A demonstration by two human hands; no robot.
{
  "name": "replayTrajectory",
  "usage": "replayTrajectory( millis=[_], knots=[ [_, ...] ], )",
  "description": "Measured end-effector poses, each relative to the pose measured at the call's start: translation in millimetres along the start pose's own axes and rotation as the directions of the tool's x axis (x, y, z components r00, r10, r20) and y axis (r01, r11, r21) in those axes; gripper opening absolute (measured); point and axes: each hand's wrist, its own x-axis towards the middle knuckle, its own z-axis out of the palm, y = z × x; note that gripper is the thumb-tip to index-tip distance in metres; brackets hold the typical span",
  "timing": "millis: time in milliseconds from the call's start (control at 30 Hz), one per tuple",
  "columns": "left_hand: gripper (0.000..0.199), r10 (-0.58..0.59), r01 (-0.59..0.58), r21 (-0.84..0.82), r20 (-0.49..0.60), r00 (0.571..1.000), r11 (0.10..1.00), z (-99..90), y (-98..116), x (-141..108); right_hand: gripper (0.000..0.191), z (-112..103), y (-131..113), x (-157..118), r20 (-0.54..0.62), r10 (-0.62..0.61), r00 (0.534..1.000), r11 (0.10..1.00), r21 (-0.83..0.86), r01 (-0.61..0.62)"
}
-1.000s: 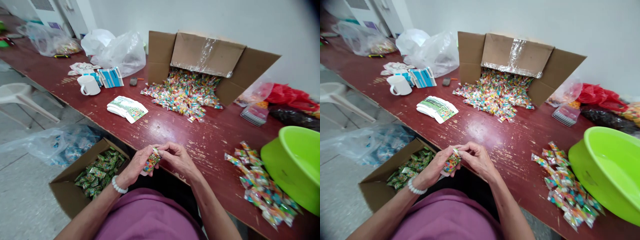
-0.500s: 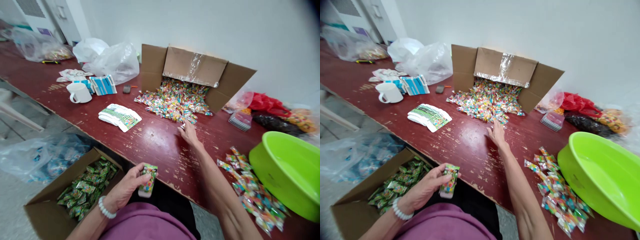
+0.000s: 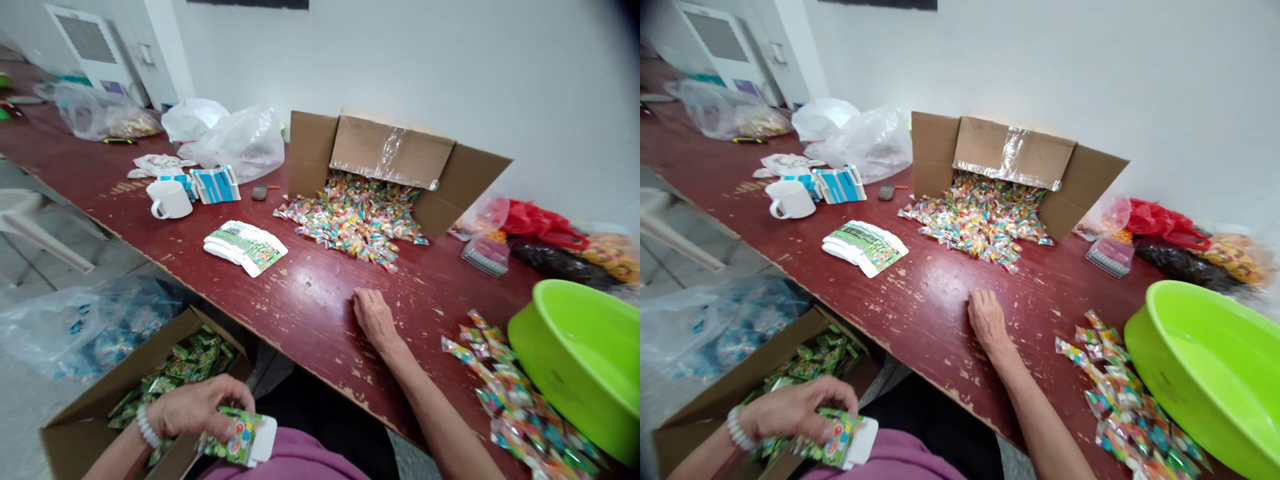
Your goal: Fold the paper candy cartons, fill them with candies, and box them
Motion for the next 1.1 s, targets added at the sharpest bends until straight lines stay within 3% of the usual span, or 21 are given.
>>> replayTrajectory(
  millis=[167,333,433,600,633,700,767,867,967,1033,1100],
  knots=[
    [0.038,0.09,-0.113,-0.398,-0.076,0.993,0.91,19.2,16,17,0.02,-8,7,2,0.007,0.041,0.999,0.987,0.153,-0.042],
    [0.036,0.183,-0.223,-0.473,-0.13,0.974,0.852,36.6,41,37,0.017,-17,15,10,0.029,0.236,0.971,0.938,0.255,-0.235],
    [0.036,0.199,-0.278,-0.449,-0.215,0.956,0.849,43.5,55,46,0.02,-23,12,12,0.081,0.326,0.942,0.876,0.349,-0.333],
    [0.032,0.236,-0.357,-0.366,-0.336,0.912,0.86,56.1,72,55,0.028,-32,-35,-4,0.21,0.32,0.924,0.707,0.597,-0.38],
    [0.033,0.249,-0.376,-0.351,-0.357,0.9,0.857,59.0,75,56,0.03,-34,-49,-9,0.232,0.3,0.925,0.648,0.662,-0.376],
    [0.033,0.27,-0.402,-0.318,-0.385,0.882,0.859,65.0,80,56,0.029,-40,-77,-19,0.266,0.247,0.932,0.444,0.824,-0.352],
    [0.033,0.279,-0.402,-0.278,-0.393,0.876,0.872,70.5,85,55,0.025,-45,-99,-27,0.271,0.234,0.934,0.368,0.864,-0.343],
    [0.033,0.278,-0.392,-0.228,-0.41,0.869,0.891,76.8,90,52,0.016,-50,-117,-34,0.24,0.219,0.946,0.523,0.789,-0.322],
    [0.034,0.28,-0.415,-0.251,-0.439,0.854,0.874,79.3,88,53,0.015,-52,-119,-36,0.193,0.076,0.978,0.638,0.744,-0.196],
    [0.039,0.249,-0.425,-0.353,-0.448,0.859,0.833,79.1,85,56,0.02,-52,-115,-37,0.173,0.092,0.981,0.588,0.785,-0.193],
    [0.048,0.183,-0.408,-0.482,-0.446,0.876,0.775,78.1,81,60,0.021,-49,-111,-38,0.235,0.22,0.947,0.44,0.843,-0.311]
  ],
)
